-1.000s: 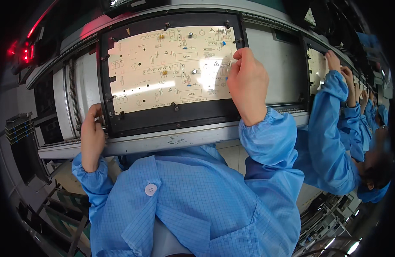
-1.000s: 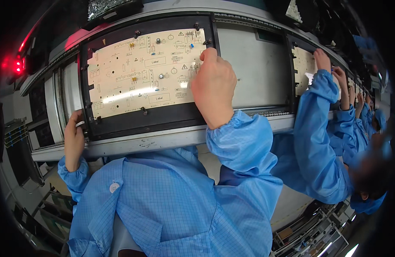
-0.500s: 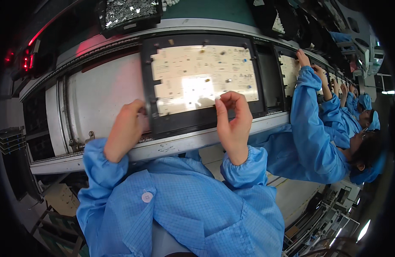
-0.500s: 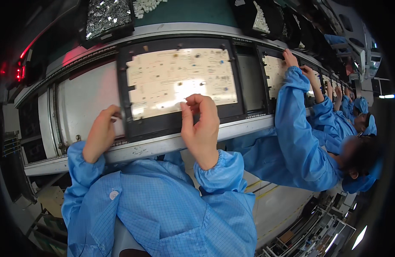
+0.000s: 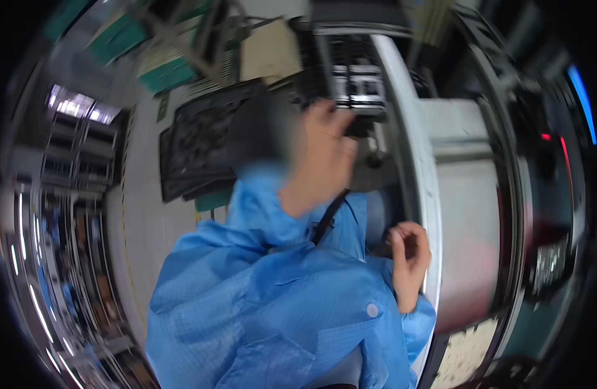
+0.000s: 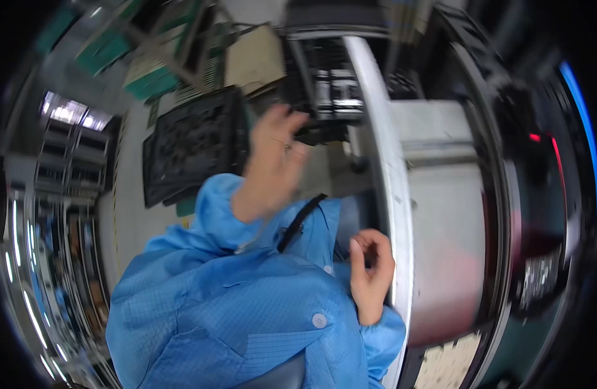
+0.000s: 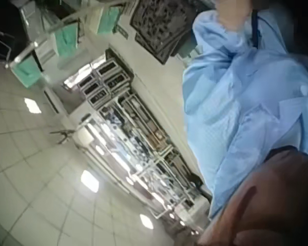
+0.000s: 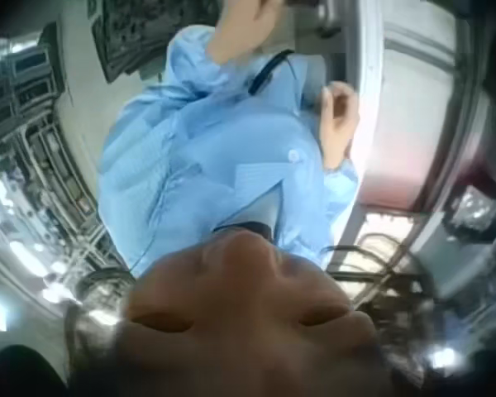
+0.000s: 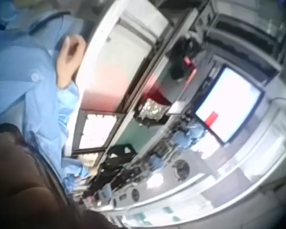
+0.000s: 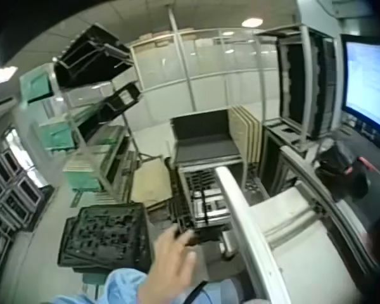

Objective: Placing electronic components on boards and moving them along an assembly line.

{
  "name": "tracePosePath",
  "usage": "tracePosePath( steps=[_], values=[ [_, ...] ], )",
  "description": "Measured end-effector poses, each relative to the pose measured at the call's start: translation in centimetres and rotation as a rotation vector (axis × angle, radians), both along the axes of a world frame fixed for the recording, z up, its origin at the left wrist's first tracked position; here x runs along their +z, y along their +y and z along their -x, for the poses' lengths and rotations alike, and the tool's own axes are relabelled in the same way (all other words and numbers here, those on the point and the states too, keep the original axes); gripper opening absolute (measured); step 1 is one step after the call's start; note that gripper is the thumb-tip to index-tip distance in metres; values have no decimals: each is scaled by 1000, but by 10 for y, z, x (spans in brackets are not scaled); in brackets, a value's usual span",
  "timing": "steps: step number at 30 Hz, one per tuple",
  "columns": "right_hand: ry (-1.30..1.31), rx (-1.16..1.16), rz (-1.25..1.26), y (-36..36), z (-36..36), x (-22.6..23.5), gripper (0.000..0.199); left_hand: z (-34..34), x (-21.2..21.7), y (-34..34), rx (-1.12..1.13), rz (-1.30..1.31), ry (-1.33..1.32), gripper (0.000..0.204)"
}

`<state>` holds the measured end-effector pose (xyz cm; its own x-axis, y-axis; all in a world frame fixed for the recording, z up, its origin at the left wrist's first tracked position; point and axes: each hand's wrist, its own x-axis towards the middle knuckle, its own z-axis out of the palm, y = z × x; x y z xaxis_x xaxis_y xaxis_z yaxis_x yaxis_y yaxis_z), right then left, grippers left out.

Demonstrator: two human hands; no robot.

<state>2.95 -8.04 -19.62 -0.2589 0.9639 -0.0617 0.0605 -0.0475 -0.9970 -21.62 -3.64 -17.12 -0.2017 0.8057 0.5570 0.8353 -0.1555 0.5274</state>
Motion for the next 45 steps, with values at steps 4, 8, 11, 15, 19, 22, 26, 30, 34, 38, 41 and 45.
tracePosePath(
  steps=[4, 8, 11, 15, 19, 22, 26, 30, 34, 38, 41, 45],
  values=[
    [-15, 434, -17, -1, 76, -38, 25, 179, -40, -161, 887, 344, 281, 48],
    [12, 616, -24, 7, 203, -79, 38, 306, -48, -256, 1307, 649, -88, 60],
    [-97, 624, -163, 8, 268, -84, 48, 350, -63, -269, 1267, 829, -40, 61],
    [-246, 620, -106, 3, 287, -66, 59, 369, -71, -273, 1270, 768, -300, 64],
    [-127, 652, -8, 4, 285, -79, 62, 367, -70, -281, 1070, 452, -810, 59],
    [20, 607, 119, 7, 273, -74, 67, 360, -57, -280, 929, 291, -1109, 50],
    [135, 490, 199, 15, 204, -18, 69, 303, -5, -254, 661, 112, -1005, 41],
    [142, 207, 176, 12, 96, 22, 72, 226, 40, -171, 384, 218, -1037, 42],
    [70, -246, 73, -29, -33, 27, 69, 107, 38, -60, 129, 398, -704, 52],
    [32, -629, 125, -83, -128, 30, 70, -24, 27, 41, -316, 462, -293, 56],
    [57, -832, 157, -118, -179, 15, 71, -113, 10, 84, -476, 542, -211, 60],
    [71, -990, 193, -134, -216, 5, 69, -189, -2, 104, -566, 688, -178, 64]
  ],
)
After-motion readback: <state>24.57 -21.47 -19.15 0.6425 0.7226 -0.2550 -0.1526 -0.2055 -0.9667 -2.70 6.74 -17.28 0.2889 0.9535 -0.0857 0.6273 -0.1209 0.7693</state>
